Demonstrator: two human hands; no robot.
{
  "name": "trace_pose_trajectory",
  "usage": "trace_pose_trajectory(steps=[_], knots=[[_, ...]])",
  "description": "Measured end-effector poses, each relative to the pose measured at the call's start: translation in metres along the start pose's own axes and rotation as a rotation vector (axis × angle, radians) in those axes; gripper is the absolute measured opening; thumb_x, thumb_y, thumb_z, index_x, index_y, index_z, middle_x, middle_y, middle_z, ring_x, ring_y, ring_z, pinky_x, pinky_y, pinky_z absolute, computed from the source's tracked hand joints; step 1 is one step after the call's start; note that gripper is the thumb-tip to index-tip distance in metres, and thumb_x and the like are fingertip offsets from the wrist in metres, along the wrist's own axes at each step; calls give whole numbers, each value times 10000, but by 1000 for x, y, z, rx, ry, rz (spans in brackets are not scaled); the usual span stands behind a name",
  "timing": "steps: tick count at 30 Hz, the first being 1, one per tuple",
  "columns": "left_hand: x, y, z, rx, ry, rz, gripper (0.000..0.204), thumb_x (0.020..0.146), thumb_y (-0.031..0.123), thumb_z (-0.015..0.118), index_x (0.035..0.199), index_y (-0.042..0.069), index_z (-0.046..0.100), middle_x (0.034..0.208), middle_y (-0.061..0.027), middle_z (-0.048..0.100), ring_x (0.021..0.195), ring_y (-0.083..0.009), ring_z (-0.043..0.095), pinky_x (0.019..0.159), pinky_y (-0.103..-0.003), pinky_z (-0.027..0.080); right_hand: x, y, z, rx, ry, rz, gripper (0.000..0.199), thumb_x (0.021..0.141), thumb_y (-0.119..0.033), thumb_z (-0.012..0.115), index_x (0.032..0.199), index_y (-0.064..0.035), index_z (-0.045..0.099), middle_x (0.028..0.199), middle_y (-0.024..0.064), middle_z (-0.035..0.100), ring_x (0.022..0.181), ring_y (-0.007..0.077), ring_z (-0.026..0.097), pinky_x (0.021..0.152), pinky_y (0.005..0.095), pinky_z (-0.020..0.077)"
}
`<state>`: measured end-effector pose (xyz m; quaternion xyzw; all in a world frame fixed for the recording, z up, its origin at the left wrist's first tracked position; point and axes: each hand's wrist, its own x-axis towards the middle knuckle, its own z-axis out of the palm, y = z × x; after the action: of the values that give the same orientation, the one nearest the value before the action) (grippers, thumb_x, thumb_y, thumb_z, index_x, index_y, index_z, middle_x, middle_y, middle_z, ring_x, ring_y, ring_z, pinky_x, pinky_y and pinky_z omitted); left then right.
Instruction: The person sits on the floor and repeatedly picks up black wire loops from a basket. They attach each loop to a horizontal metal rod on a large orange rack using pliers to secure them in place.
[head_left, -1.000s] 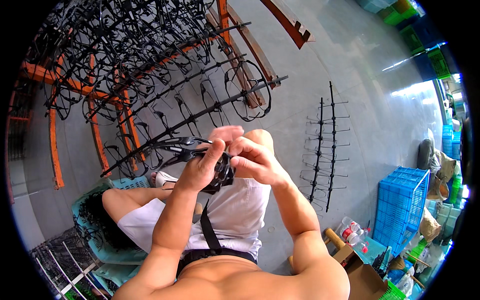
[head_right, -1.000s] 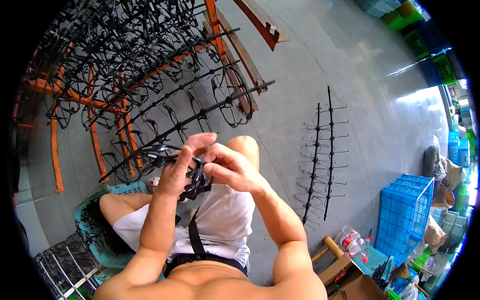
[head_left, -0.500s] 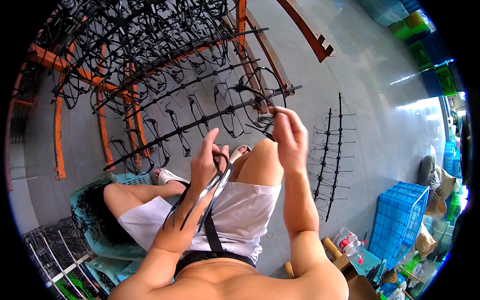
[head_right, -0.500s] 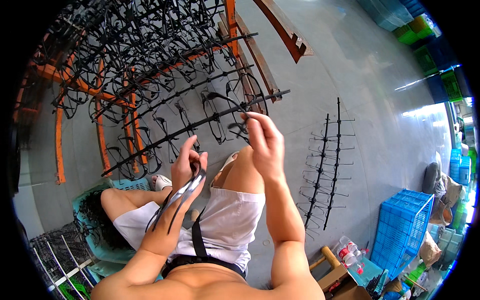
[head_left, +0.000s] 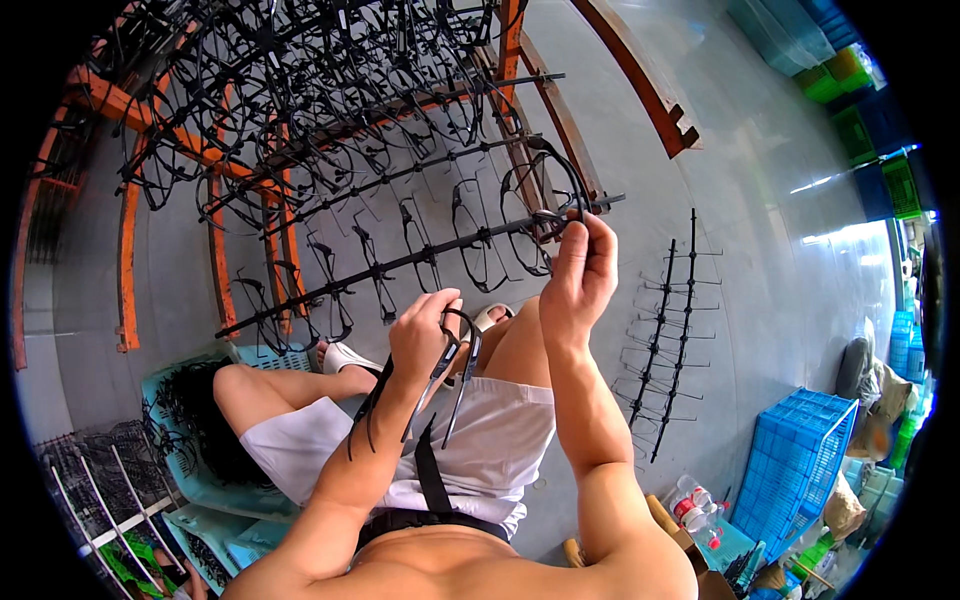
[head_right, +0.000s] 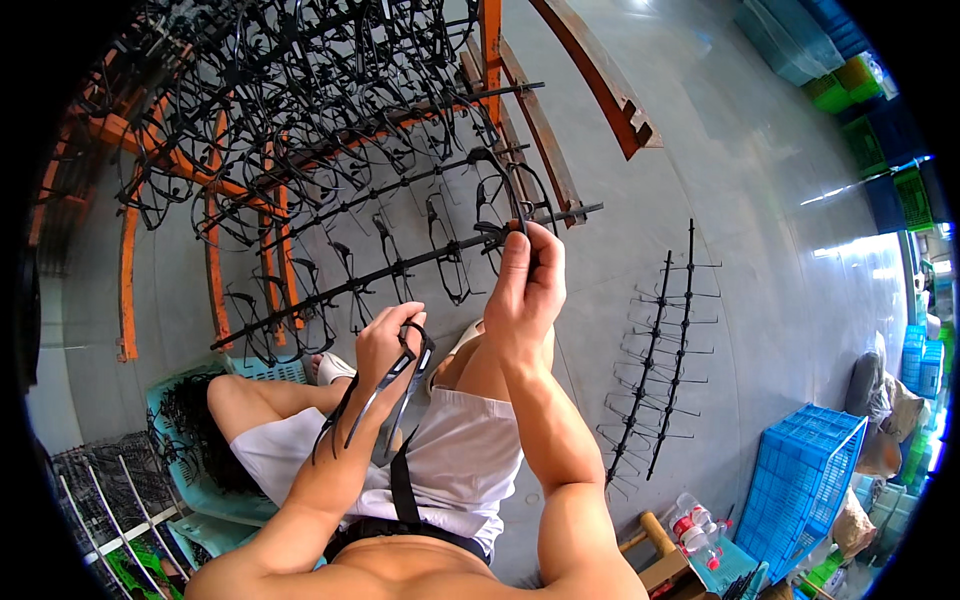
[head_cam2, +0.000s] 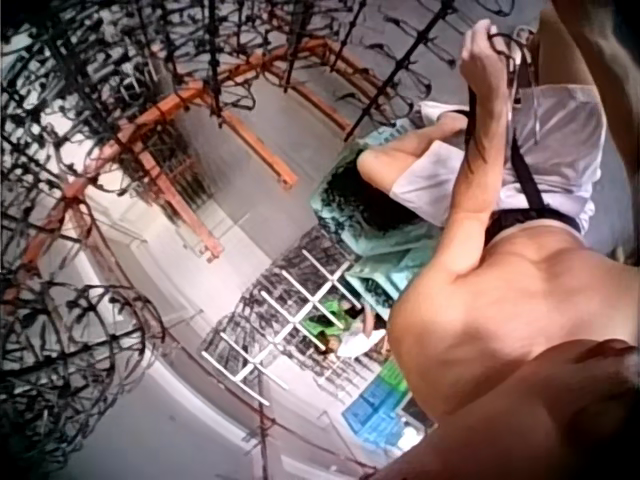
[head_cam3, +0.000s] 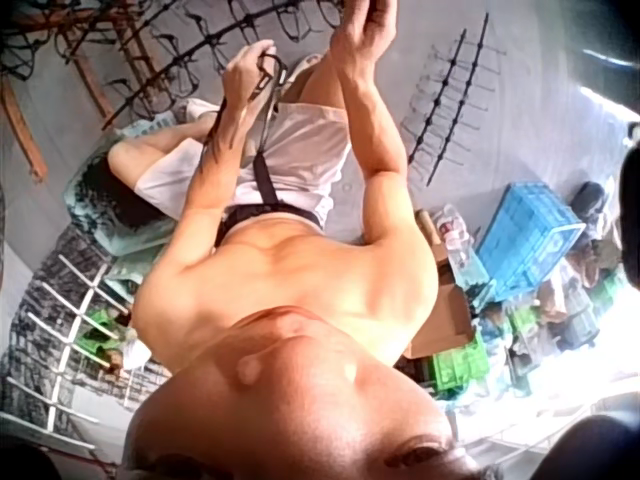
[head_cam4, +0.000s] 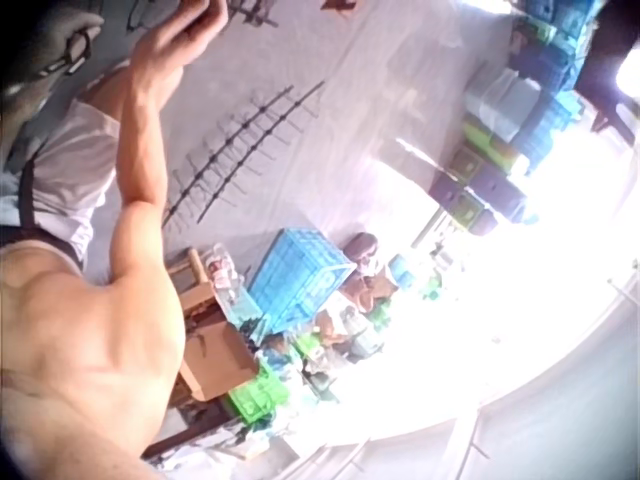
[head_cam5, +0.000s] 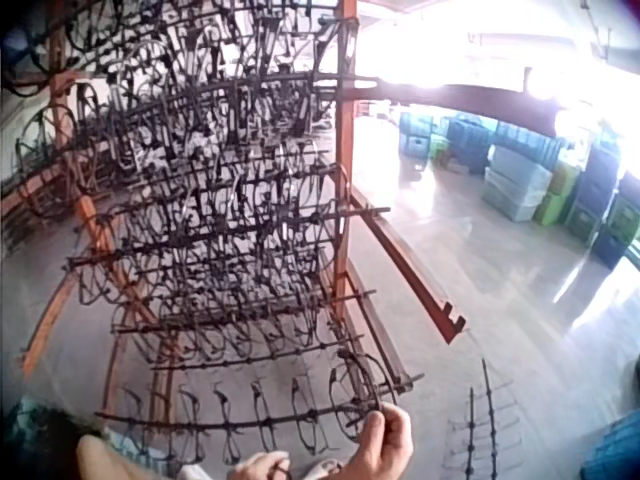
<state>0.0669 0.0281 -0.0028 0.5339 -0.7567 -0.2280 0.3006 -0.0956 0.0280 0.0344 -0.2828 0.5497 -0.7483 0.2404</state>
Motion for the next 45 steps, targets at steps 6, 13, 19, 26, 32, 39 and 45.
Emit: trace_pose_trajectory(steps=[6,13,19,26,32,39,45], knots=[[-1,1,-1,-31,-63,-37,131,817,69,609,930,30,661,830,-146,658,703,-306,647,627,-363,511,20,42,15,-310,-168,168,225,952,-181,543,1040,25,570,782,45,593,694,118,505,657,276,448],[0,2,-5,-39,-58,-50,156,800,41,596,932,-1,667,861,-171,667,753,-317,659,673,-352,517,27,69,23,-300,-144,258,257,955,-210,542,1037,32,564,755,23,571,665,114,487,621,277,439],[-2,0,-1,-49,-91,-76,153,798,51,600,927,7,669,867,-165,671,781,-316,661,695,-355,519,23,58,15,-173,-183,440,247,952,-223,558,1036,8,578,744,-17,541,585,40,399,511,209,358],[-1,-4,-1,-101,-30,-23,101,798,78,628,888,51,665,816,-116,665,740,-317,646,644,-379,514,19,74,-7,228,-260,542,220,949,-207,563,1059,-19,593,773,-38,541,627,47,449,554,213,395],[15,-1,-6,-103,19,-45,140,816,128,675,927,42,686,792,-120,667,632,-201,635,599,-293,497,1,78,-21,255,-341,506,290,948,-168,540,1174,13,533,832,1,533,792,89,494,779,240,415],[22,5,-8,-186,-9,-144,151,840,136,642,951,40,677,832,-125,674,674,-242,649,629,-314,512,-19,72,-33,483,-364,508,429,909,-90,604,1302,25,477,996,35,579,914,100,515,832,237,417],[20,8,-6,-158,-58,-155,130,827,107,624,925,39,676,831,-117,673,673,-223,646,623,-297,508,-23,74,-36,393,-256,532,416,883,-42,622,1279,23,512,1036,75,629,893,139,584,819,264,465]])
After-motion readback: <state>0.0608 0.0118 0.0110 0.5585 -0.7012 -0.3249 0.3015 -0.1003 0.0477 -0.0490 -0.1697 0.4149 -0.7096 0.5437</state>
